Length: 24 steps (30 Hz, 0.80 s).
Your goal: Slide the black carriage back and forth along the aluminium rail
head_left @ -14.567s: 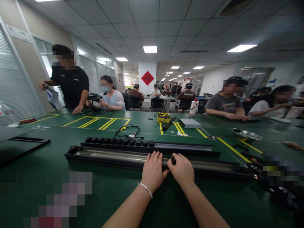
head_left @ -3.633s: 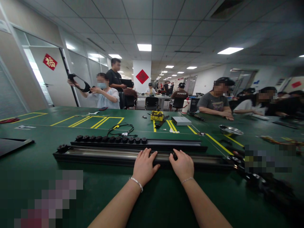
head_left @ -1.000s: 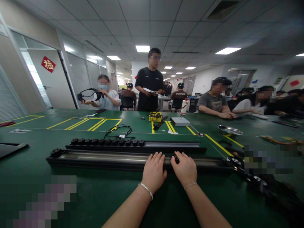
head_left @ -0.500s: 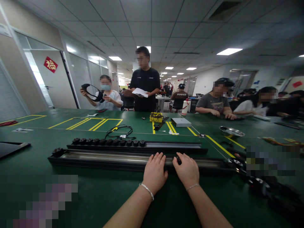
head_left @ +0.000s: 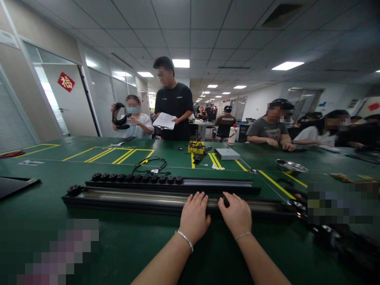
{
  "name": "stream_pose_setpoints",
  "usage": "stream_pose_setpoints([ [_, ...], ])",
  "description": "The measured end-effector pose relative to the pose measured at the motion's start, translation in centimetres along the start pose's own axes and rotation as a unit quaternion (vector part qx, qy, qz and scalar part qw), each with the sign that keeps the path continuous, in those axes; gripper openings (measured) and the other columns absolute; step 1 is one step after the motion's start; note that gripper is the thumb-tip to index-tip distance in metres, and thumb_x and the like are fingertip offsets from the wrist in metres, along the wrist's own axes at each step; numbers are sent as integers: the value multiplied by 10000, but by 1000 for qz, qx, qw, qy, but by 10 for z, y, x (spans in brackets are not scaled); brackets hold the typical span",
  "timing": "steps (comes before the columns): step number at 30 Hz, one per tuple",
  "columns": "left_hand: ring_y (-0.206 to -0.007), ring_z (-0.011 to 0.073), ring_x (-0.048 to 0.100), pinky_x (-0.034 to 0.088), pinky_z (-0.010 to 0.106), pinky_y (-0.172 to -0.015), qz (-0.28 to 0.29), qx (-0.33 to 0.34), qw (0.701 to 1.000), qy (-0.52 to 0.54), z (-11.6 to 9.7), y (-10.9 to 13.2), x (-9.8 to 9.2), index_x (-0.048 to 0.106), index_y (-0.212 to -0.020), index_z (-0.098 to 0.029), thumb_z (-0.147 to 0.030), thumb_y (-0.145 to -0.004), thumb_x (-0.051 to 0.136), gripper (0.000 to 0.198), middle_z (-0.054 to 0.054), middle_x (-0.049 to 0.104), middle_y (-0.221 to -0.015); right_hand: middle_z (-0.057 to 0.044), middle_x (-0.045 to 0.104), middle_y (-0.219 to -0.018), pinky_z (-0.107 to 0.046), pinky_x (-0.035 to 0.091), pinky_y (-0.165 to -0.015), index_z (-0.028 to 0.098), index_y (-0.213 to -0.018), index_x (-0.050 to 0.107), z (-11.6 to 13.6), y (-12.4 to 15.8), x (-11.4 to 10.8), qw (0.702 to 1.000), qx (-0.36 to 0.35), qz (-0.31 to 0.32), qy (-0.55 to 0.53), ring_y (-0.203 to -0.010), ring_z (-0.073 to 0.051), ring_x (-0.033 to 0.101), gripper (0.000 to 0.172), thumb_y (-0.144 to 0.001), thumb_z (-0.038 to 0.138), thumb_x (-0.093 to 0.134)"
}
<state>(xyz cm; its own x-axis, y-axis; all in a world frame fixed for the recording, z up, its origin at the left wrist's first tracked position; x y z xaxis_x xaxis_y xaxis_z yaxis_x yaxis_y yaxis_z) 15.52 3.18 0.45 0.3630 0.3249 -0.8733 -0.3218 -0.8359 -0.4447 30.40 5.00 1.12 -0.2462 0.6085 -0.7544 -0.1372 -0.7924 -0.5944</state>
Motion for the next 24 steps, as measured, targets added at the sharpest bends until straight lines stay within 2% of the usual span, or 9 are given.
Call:
stream_pose_setpoints([
  [24,-1272,214,344,234,417,-1082,-5,2,1000,-9,0,0,0,419,-1274,-186,-337,-770,493,532,63,433,-1365,-91,658,-1041,-357,340,-930,134,-1014,657,-4,-1,1,1000,-19,-1,2,-1029,-245,554,372,-784,330,438],
])
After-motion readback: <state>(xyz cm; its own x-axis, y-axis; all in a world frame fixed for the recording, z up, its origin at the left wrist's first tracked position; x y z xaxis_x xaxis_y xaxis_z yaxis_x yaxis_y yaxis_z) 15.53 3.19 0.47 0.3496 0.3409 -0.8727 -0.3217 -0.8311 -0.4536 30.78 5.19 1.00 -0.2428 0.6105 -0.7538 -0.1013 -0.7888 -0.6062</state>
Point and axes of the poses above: each hand's wrist, its own y-axis away from the middle knuckle, its own x-axis out of the palm, z = x × y, the point moved 2 cm from there along -y, towards the middle knuckle
